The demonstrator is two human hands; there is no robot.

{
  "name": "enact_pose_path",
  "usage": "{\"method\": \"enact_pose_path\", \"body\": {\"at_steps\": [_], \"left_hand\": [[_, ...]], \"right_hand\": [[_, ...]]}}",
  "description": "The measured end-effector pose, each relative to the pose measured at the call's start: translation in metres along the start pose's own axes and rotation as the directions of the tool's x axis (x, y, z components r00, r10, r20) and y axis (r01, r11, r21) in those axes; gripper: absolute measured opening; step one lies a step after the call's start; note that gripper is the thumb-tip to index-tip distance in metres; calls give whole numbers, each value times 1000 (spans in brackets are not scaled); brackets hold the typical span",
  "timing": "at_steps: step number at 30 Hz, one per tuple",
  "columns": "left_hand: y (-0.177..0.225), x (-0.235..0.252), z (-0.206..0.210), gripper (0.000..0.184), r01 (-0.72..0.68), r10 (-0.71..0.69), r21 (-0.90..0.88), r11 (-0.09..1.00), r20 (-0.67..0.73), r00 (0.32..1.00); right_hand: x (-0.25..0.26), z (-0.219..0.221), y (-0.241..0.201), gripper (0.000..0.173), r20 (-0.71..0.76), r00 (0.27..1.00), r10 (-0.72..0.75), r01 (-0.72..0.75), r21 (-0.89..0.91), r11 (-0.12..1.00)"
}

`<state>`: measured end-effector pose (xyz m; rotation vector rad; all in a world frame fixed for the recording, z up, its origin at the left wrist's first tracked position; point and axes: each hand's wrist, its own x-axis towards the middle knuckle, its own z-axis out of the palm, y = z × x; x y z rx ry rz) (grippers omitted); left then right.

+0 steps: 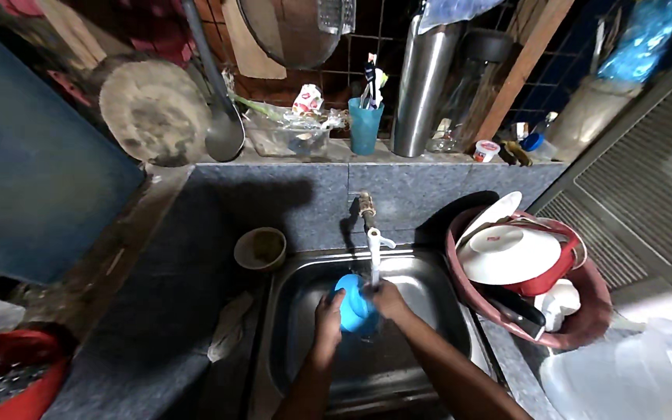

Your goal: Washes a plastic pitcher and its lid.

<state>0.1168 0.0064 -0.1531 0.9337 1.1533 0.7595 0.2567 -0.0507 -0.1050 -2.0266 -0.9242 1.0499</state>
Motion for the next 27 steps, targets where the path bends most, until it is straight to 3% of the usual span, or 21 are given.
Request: {"method": "enact_pose_path", "body": {"at_steps": [2,3,4,6,7,9,12,14,16,18,21,23,25,27], "left_hand": [[-9,8,2,40,62,-60,-14,998,107,992],[-13,11,6,38,83,-71,-55,995,187,980],[-14,12,13,35,93,-64,-97,991,261,963],[-5,13,30,29,109,-69,-88,990,368,927],[5,12,38,30,111,-94,-21,994,401,911],[20,14,47,39,44,-96,121,992,473,876],[43,16,57,39,-131,-81,320,938,573,816],[54,16,59,35,-221,-86,404,888,617,783],[63,12,55,33,-270,-97,459,846,632,769],[71,2,47,29,-306,-105,505,807,633,767],[81,-26,30,29,-312,-67,505,805,599,798],[79,-41,20,34,-254,-33,449,857,539,841],[69,-34,19,31,-214,-60,425,880,545,836],[60,-24,11,34,-123,-116,359,925,575,810]], "right_hand": [[-1,-6,-11,19,-7,1000,10,-8,246,969],[-3,-10,-16,19,84,996,31,-58,335,940],[-5,-15,-20,21,184,982,42,-98,308,946],[-11,-30,-33,24,265,964,14,-7,-28,1000],[-18,-41,-42,27,242,970,-18,80,-249,965],[-34,-65,-59,32,60,992,-108,124,-475,871],[-49,-92,-83,40,-203,932,-300,180,-459,870],[-61,-97,-97,46,-208,895,-394,273,-442,855],[-74,-89,-109,33,-209,875,-436,286,-503,816],[-85,-70,-121,24,-242,882,-405,195,-594,780],[-99,-28,-146,24,-264,928,-261,15,-676,737],[-104,-11,-153,42,-219,945,-243,36,-668,744],[-107,-25,-143,66,-187,940,-284,138,-555,820],[-104,-56,-108,62,-197,924,-329,251,-335,908]]}}
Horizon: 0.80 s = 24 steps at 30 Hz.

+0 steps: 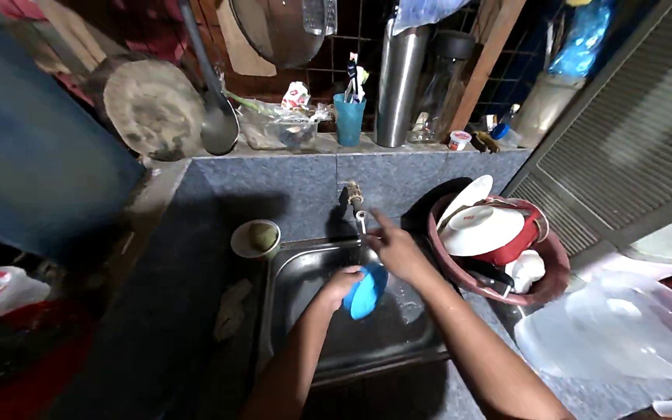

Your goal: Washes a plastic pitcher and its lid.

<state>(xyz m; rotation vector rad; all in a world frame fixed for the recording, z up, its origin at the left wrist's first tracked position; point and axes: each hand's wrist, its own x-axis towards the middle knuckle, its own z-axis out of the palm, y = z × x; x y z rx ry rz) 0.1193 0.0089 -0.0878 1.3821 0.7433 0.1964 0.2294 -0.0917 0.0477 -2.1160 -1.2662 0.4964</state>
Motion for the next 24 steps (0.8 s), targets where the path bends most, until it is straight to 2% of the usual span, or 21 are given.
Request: {"method": "enact_pose_path", "body": {"at_steps": [2,3,5,6,7,8,9,10,12,14,15,17,21,24], "left_hand": [[-9,-9,-8,36,12,-14,-170,985,-7,1000],[-12,-16,-11,35,24,-33,-277,960,-26,999],[-18,-29,-14,32,50,-108,-506,861,-87,990],[-22,-34,-12,31,62,-157,-604,795,-107,982],[-25,-39,-9,31,70,-200,-676,734,-117,973],[-30,-43,-5,34,74,-230,-725,685,-119,966],[-35,-45,-1,36,74,-244,-745,662,-121,962],[-41,-46,4,36,79,-250,-733,675,-127,960],[-51,-49,12,35,129,-277,-612,780,-153,949],[-57,-56,15,42,176,-277,-499,849,-135,951],[-59,-59,15,43,174,-267,-483,858,-131,955],[-64,-65,10,41,169,-266,-502,848,-128,956],[-72,-75,3,38,178,-314,-548,817,-166,935],[-64,-78,7,38,173,-309,-528,832,-180,934]], "right_hand": [[-7,-2,60,58,-36,997,61,-56,135,989],[-13,5,89,63,-8,993,122,-118,172,978],[-33,27,123,79,141,949,281,-310,277,910],[-44,38,129,83,232,905,355,-420,363,832],[-52,48,130,81,313,866,390,-499,477,724],[-55,55,129,70,376,850,368,-526,594,609],[-56,58,126,55,397,862,315,-506,686,523],[-56,55,119,45,377,885,273,-466,725,507],[-53,33,103,38,279,931,233,-361,636,682],[-51,-1,89,41,183,964,191,-252,411,876],[-50,-19,85,43,149,975,166,-207,321,924],[-48,-50,86,42,70,985,155,-168,277,946],[-37,-84,112,51,-218,928,301,-287,94,953],[-35,-90,113,49,-235,930,282,-258,127,958]]}}
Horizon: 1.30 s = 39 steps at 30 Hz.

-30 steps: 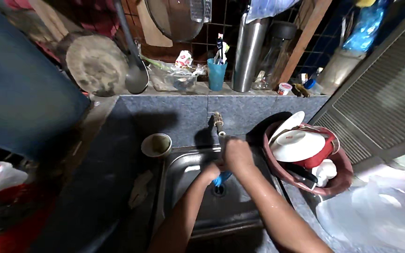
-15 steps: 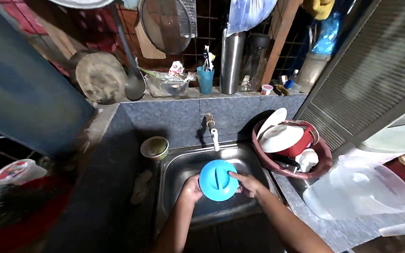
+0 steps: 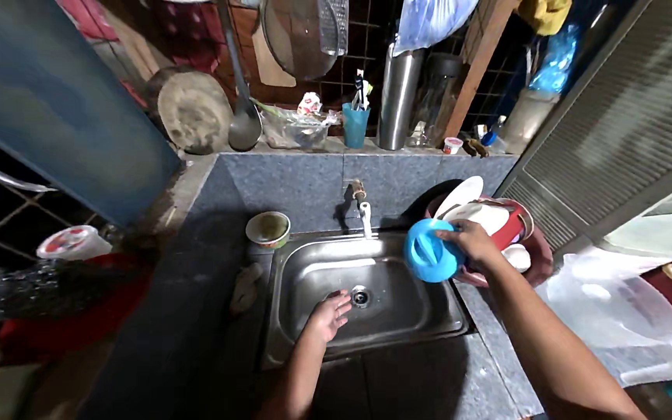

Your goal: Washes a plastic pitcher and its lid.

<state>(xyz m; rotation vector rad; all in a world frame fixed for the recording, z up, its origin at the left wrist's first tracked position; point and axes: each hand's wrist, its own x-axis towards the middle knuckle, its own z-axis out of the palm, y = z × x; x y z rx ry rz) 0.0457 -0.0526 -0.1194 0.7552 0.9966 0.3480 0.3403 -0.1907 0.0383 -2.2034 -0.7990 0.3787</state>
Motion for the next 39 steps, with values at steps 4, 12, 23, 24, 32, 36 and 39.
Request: {"method": "enact_pose_path", "body": {"at_steps": [4,12,23,24,32,36,39], "left_hand": [[9,-16,22,42,-112,107,77,991,61,992],[7,-24,45,70,-398,400,-60,915,252,881],[6,-41,56,56,-559,518,172,811,233,823],[22,-43,55,59,-582,536,242,776,235,811],[165,-20,109,72,-443,626,888,120,279,729],[174,-9,115,47,-423,556,906,-29,366,746],[181,3,100,49,-525,516,851,-21,459,724]], "right_hand": [[-4,13,6,54,33,998,-56,58,-58,997],[-58,84,25,54,145,960,-239,189,291,938],[-96,123,27,36,50,937,-346,348,-28,937],[-93,114,26,34,50,943,-328,328,-1,945],[-92,83,49,29,78,942,-327,314,137,939],[-91,65,58,22,177,955,-237,176,305,936],[-94,52,57,24,242,945,-220,158,252,955]]}}
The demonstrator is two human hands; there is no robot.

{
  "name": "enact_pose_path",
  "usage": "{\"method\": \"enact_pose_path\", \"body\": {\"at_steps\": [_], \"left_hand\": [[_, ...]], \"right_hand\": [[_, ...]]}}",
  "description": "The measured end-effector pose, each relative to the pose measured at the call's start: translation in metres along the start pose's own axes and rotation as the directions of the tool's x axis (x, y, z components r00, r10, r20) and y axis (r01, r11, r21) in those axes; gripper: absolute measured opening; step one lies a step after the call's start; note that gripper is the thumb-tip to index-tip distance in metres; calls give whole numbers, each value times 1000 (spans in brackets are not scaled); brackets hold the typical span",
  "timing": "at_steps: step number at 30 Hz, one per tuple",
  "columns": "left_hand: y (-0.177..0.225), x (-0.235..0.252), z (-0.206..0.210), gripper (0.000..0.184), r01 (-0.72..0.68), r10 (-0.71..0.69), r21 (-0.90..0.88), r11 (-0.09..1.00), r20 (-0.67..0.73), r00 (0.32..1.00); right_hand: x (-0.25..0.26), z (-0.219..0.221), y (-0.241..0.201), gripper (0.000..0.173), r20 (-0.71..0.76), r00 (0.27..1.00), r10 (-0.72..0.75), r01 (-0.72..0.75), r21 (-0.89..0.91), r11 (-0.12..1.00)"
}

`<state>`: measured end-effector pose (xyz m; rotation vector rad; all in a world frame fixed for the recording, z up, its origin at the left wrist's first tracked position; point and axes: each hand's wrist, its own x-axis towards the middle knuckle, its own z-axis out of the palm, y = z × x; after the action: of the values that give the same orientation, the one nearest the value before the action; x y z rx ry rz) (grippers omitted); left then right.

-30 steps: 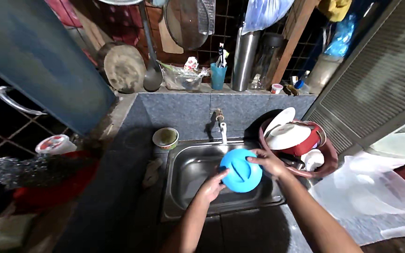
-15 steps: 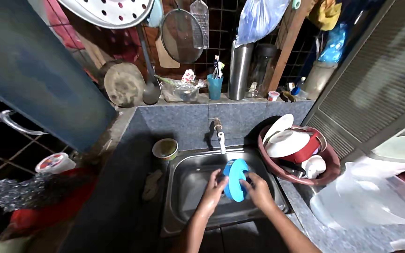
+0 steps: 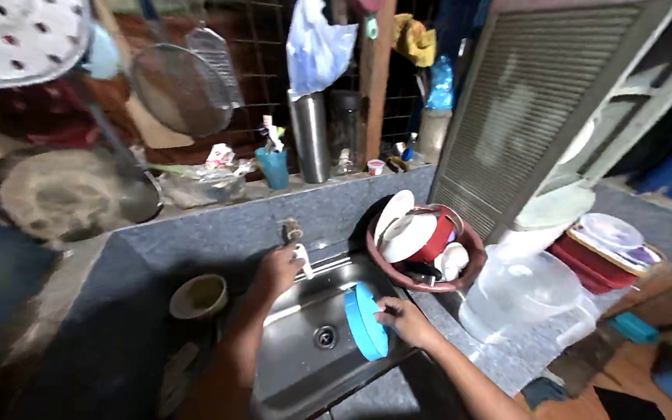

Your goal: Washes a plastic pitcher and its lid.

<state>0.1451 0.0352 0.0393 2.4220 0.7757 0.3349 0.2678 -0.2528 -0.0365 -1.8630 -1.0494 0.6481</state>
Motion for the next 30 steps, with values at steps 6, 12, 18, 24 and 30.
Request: {"method": "enact_pose_path", "body": {"at_steps": [6,12,18,24,30], "left_hand": [[-47,-33,21,72,82,-101,-481,873,-14,995],[-89,-126,88,53,301,-238,-696,652,190,953],[-107,-167,114,45,371,-174,-720,587,335,926],[-110,-183,104,43,369,-193,-729,576,317,929],[-111,-196,110,41,395,-209,-724,565,338,918]], "right_hand": [[-41,-68,-82,26,-68,979,-193,174,-220,960],[-97,-224,-117,30,-305,936,-174,-124,-751,649],[-111,-266,-65,22,-315,948,43,-290,-802,522],[-111,-240,-56,23,-387,919,-81,-293,-805,516],[-119,-237,-25,28,-408,901,-150,-271,-797,540]]}}
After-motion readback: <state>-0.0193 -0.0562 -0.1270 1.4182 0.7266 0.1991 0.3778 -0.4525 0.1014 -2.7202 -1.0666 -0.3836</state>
